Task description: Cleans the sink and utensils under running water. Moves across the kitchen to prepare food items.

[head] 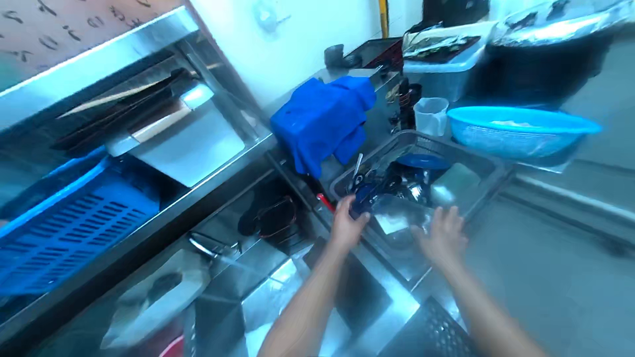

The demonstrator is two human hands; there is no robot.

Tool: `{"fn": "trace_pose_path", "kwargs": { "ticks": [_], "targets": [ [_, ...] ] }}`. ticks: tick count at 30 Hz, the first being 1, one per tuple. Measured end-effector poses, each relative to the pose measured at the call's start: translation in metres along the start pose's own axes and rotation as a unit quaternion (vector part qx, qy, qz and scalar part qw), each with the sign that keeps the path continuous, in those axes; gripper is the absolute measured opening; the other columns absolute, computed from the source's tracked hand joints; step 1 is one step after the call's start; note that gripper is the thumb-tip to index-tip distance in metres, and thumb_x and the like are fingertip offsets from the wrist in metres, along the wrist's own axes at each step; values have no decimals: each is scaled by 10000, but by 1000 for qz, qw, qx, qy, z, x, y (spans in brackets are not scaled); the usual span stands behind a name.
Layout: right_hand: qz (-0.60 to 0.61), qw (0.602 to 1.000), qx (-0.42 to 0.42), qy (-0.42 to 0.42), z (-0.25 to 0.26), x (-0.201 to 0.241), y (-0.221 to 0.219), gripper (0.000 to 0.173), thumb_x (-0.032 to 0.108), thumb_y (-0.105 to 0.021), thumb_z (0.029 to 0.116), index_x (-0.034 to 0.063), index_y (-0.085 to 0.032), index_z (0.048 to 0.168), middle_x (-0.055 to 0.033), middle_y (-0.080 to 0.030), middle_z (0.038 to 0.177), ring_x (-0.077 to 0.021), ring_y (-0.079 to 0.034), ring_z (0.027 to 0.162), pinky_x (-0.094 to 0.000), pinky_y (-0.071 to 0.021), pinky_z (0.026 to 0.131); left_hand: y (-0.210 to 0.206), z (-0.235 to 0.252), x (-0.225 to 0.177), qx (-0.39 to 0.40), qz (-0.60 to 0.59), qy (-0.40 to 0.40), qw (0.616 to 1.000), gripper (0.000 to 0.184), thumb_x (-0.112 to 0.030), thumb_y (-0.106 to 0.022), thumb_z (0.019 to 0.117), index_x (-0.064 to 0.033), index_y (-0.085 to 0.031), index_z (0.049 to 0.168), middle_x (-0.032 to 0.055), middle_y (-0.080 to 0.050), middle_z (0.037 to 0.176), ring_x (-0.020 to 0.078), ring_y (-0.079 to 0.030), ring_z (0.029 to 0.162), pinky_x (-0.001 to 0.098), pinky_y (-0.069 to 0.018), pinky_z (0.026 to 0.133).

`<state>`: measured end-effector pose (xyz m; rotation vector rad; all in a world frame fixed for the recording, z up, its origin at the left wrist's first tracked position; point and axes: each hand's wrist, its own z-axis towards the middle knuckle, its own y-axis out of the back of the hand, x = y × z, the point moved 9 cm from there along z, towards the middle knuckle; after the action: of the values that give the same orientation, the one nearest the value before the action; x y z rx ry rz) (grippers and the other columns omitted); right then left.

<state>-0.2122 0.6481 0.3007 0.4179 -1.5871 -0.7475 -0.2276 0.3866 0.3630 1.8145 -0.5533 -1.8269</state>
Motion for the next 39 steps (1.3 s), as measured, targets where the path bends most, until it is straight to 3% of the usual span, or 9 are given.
{"fn": "trace_pose_path", "kwargs": {
  "ticks": [5, 9, 12, 16, 19, 24, 29, 32, 39],
  "targets": [
    [-54, 996, 14, 62, 6, 27, 2, 527, 265, -552, 1053, 94, -464, 1543, -184, -242, 1680, -597, -136, 1498, -890, -59, 1054, 91, -135, 137, -182, -87, 172, 964, 287, -62, -642, 979, 93, -649, 1221, 234, -679, 1216, 261, -690, 1079, 398, -562, 967],
    [-139, 990, 37, -6, 8, 46, -2, 405, 237, -572, 1034, 117, -621, 1418, -228, -277, 1654, -620, -178, 1470, -869, -83, 1069, 177, -193, 259, -214, -52, 324, 920, 261, -121, -629, 1007, 54, -672, 1195, 191, -714, 1083, 241, -691, 949, 420, -564, 879],
    [-104, 993, -49, 33, -7, 43, -2, 511, 340, -606, 1014, 42, -585, 1428, -290, -239, 1645, -605, -164, 1482, -787, -128, 1150, 221, -208, 330, -209, -80, 401, 888, 287, -182, -633, 1025, 15, -669, 1230, 195, -705, 1137, 278, -687, 973, 464, -559, 863],
    [-63, 967, -178, 169, -104, 87, -27, 553, 238, -609, 978, -157, -536, 1358, -443, -276, 1544, -617, -223, 1460, -601, -169, 1239, 261, -198, 406, -215, -99, 425, 874, 312, -258, -628, 1038, -12, -682, 1223, 195, -707, 1128, 303, -690, 961, 496, -558, 870],
    [-124, 955, -90, 254, -164, 111, -101, 593, 289, -674, 907, -161, -587, 1284, -454, -355, 1491, -655, -267, 1417, -638, -187, 1216, 269, -160, 458, -183, -109, 402, 890, 324, -274, -614, 1040, -14, -688, 1218, 207, -709, 1126, 327, -692, 981, 536, -551, 895],
    [-243, 942, 196, 127, -167, 102, -218, 753, 194, -684, 899, 2, -381, 1561, -270, -270, 1642, -482, -234, 1521, -714, -186, 1181, 276, -88, 498, -177, -196, 365, 893, 341, -274, -557, 1070, 0, -656, 1248, 200, -667, 1064, 282, -617, 877, 493, -520, 804],
    [-316, 897, 303, -61, -153, 91, -241, 999, 267, -810, 831, 68, -235, 1624, -235, -441, 1548, -430, -441, 1416, -641, -380, 1120, 311, -42, 512, -261, -268, 287, 882, 342, -287, -589, 1052, 27, -663, 1165, 125, -672, 958, 173, -621, 794, 370, -543, 756],
    [-235, 907, 327, -126, -161, 76, -256, 918, 326, -878, 776, 60, -402, 1515, -200, -578, 1406, -341, -566, 1302, -529, -455, 1104, 331, -31, 491, -239, -228, 246, 911, 419, -328, -661, 1013, -3, -659, 1277, 199, -676, 1262, 298, -639, 1161, 517, -491, 1022],
    [-74, 914, 332, -218, -188, 88, -280, 532, 231, -831, 824, 9, -644, 1270, -175, -690, 1196, -287, -662, 1113, -502, -519, 1001, 253, -139, 487, -195, -213, 286, 914, 353, -211, -595, 1045, 46, -615, 1286, 227, -681, 1193, 301, -674, 1055, 494, -547, 945]
  ]
}}
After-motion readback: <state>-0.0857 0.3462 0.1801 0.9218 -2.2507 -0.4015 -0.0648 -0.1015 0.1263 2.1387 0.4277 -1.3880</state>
